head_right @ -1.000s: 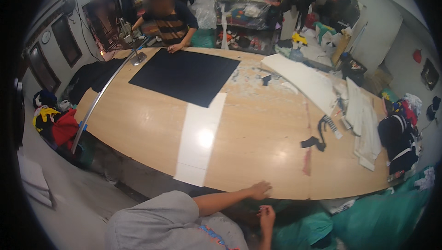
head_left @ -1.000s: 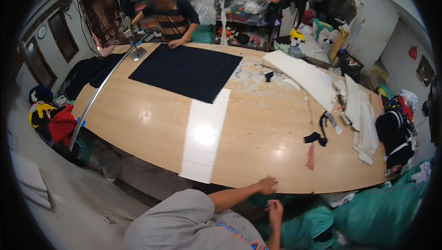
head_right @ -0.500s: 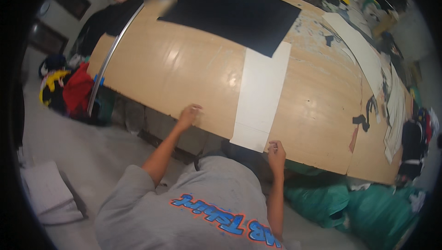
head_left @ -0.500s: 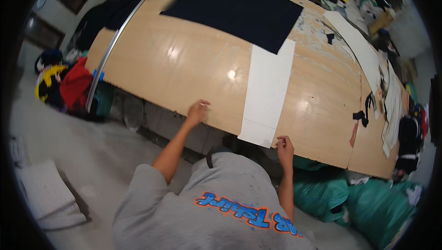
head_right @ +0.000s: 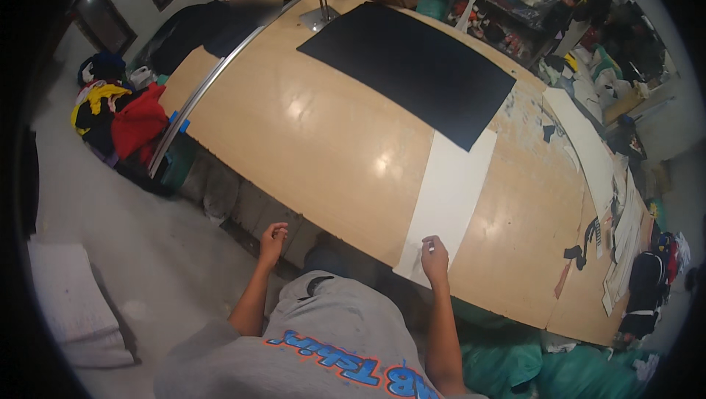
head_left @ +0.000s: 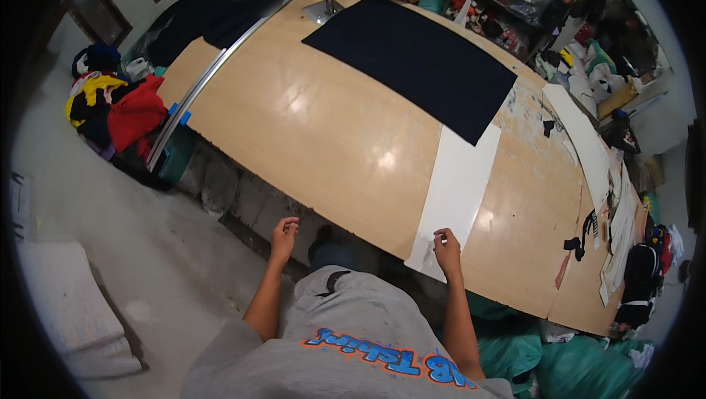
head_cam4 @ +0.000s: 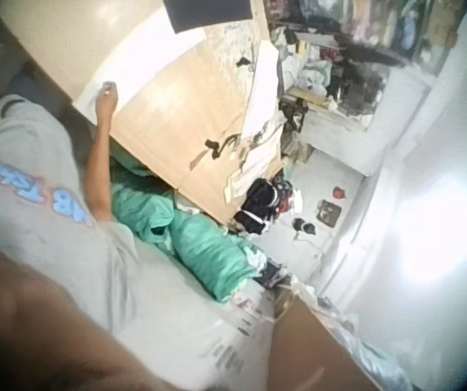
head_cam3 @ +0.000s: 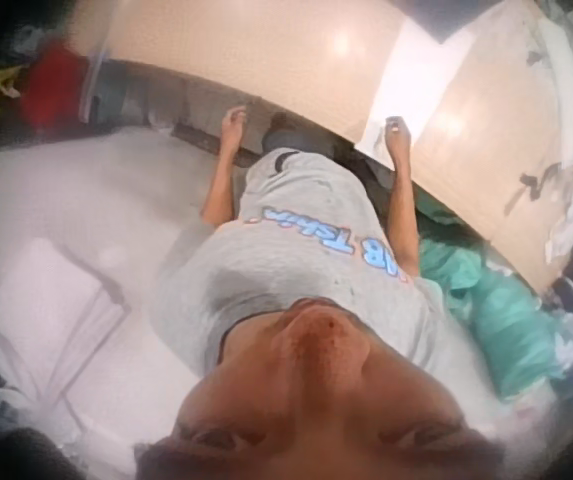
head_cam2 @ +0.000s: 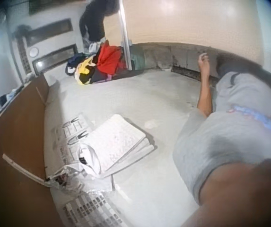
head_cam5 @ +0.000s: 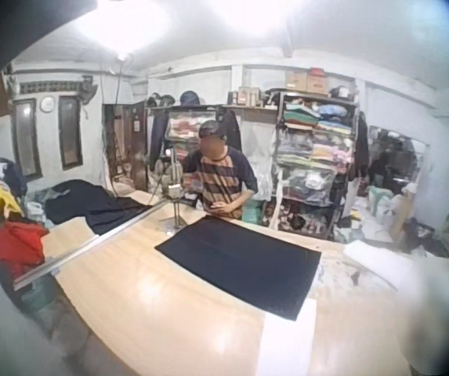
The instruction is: The person aligns a white paper pattern on a black fabric piece on a large work table, then uses scissors to cut the fabric along the pattern's edge. The person also handles a white strip of material and folds the cut fabric pieces.
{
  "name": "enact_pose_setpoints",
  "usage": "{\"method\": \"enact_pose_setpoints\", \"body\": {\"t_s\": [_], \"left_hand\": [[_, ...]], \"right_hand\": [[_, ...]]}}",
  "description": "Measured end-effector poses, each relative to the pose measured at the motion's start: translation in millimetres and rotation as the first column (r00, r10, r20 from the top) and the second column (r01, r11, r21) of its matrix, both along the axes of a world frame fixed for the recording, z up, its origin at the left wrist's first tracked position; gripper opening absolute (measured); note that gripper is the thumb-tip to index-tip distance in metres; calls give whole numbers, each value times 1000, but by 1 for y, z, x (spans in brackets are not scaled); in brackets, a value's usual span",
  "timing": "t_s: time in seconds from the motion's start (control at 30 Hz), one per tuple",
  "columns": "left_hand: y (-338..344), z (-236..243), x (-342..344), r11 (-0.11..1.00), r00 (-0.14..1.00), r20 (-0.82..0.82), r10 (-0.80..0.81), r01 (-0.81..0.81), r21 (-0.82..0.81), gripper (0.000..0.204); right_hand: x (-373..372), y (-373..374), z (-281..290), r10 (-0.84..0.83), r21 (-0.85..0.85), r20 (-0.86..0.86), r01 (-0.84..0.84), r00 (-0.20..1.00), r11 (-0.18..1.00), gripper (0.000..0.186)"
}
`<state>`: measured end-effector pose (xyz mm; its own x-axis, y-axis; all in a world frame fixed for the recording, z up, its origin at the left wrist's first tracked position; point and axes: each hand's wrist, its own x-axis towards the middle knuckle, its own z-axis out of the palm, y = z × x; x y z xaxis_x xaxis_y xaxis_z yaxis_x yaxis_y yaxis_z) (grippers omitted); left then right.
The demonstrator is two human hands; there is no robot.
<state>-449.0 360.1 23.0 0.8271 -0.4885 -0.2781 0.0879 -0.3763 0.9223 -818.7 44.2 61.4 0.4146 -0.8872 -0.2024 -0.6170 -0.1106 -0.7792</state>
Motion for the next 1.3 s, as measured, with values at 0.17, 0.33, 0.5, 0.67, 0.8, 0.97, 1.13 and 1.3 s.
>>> {"method": "enact_pose_setpoints", "body": {"t_s": [0.17, 0.33, 0.5, 0.67, 0.8, 0.97, 1.13, 1.3], "left_hand": [[-78, 6, 118, 982, 897, 410, -165, 187, -13, 20], [-129, -1, 231, 724, 554, 507, -660, 291, 625, 59], [-141, -10, 277, 419, 517, 152, -842, 452, 787, 78], [-138, -16, 285, 372, 504, 71, -861, 528, 763, 82], [-139, -18, 287, 397, 498, 103, -861, 531, 748, 84], [-140, -19, 286, 410, 482, 119, -868, 561, 719, 84], [-132, -26, 288, 419, 489, 147, -860, 510, 752, 84], [-141, -22, 282, 417, 484, 143, -863, 525, 742, 83]], "right_hand": [[74, 13, -11, -130, 34, -2, 130, 992, 991, 13], [154, 43, -27, -200, -134, -90, 187, 976, 973, 23], [210, 77, -26, -351, -376, -167, 270, 921, 886, 43], [233, 103, -22, -355, -392, -288, 228, 890, 891, 59], [244, 102, -20, -366, -394, -356, 217, 860, 893, 62], [254, 89, 1, -419, -289, -386, 323, 822, 901, 56], [306, 51, 180, -284, -304, 336, 389, 898, 869, 37], [318, 93, 397, 425, -886, 402, 227, 811, 404, 48]]}}
